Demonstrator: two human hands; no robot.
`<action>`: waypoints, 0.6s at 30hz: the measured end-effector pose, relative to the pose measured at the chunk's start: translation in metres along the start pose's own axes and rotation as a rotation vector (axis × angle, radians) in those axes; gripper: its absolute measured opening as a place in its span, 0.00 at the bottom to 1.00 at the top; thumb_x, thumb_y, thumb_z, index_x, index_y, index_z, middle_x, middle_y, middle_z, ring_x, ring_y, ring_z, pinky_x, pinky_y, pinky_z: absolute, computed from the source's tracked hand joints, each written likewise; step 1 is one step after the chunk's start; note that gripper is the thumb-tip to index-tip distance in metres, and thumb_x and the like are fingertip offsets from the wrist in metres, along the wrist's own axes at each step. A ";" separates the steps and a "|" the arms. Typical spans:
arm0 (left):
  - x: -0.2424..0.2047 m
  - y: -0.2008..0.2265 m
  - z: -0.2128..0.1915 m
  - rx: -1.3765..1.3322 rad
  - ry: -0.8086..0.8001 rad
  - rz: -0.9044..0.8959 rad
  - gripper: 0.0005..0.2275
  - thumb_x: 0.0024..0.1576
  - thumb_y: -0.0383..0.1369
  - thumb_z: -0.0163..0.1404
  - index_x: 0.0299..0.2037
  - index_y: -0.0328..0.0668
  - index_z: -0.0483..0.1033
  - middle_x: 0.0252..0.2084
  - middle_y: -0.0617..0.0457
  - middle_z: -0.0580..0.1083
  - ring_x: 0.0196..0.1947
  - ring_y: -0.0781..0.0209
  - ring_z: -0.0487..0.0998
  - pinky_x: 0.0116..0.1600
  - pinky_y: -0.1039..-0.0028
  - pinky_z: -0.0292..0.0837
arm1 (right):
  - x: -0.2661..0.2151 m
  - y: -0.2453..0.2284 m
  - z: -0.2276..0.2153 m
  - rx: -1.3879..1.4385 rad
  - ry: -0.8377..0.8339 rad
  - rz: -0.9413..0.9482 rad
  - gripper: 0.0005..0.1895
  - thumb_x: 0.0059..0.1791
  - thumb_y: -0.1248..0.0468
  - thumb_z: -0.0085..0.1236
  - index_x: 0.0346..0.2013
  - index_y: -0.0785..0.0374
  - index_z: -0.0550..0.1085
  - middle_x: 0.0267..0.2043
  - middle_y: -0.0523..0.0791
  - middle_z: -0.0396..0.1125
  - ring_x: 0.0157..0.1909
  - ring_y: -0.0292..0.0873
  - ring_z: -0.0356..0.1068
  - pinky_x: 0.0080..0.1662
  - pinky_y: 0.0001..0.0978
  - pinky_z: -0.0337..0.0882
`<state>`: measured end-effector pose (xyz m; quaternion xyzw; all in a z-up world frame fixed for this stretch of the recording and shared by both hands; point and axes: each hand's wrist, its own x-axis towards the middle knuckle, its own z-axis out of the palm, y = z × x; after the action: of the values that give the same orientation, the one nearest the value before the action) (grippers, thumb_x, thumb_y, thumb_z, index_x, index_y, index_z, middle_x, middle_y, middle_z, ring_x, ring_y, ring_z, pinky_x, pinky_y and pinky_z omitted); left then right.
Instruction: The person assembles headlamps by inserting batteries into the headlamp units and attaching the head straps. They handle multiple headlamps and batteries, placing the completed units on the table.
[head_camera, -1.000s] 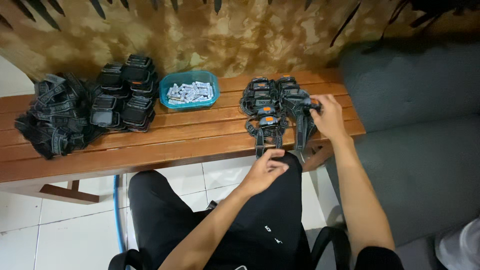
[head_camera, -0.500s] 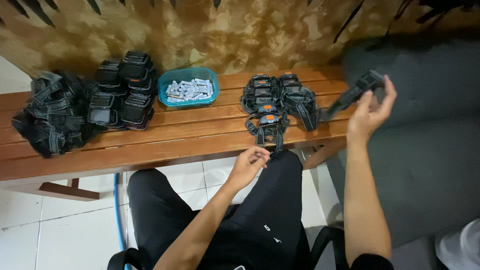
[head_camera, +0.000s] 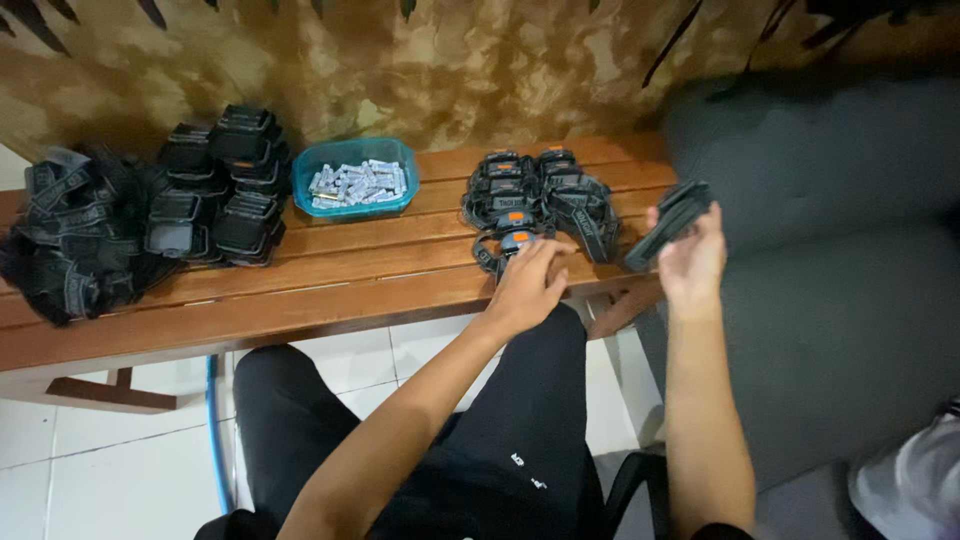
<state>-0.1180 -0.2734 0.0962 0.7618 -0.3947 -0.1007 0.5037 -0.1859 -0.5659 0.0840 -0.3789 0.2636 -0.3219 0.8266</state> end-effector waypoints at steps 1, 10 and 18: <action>0.012 0.000 0.003 -0.002 0.003 0.005 0.15 0.63 0.30 0.49 0.61 0.44 0.74 0.54 0.46 0.76 0.57 0.45 0.75 0.59 0.56 0.73 | -0.003 0.004 0.007 -0.002 -0.003 -0.005 0.14 0.59 0.57 0.52 0.59 0.40 0.73 0.63 0.50 0.72 0.58 0.60 0.79 0.58 0.53 0.85; 0.123 -0.115 0.095 0.850 -0.015 0.317 0.34 0.49 0.46 0.64 0.68 0.54 0.71 0.72 0.43 0.64 0.69 0.44 0.63 0.66 0.53 0.61 | -0.029 0.004 0.034 -0.175 -0.173 -0.026 0.27 0.55 0.70 0.46 0.68 0.45 0.68 0.60 0.59 0.71 0.52 0.61 0.79 0.55 0.50 0.83; 0.114 -0.087 0.052 0.827 0.016 0.489 0.17 0.51 0.36 0.59 0.49 0.46 0.73 0.53 0.49 0.70 0.54 0.51 0.66 0.56 0.61 0.60 | -0.031 0.009 0.051 -0.508 -0.285 -0.156 0.28 0.57 0.75 0.45 0.72 0.55 0.65 0.63 0.58 0.66 0.51 0.64 0.77 0.53 0.54 0.81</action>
<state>-0.0269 -0.3731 0.0259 0.7840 -0.5652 0.1920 0.1704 -0.1685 -0.5156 0.1124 -0.6340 0.1872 -0.2520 0.7068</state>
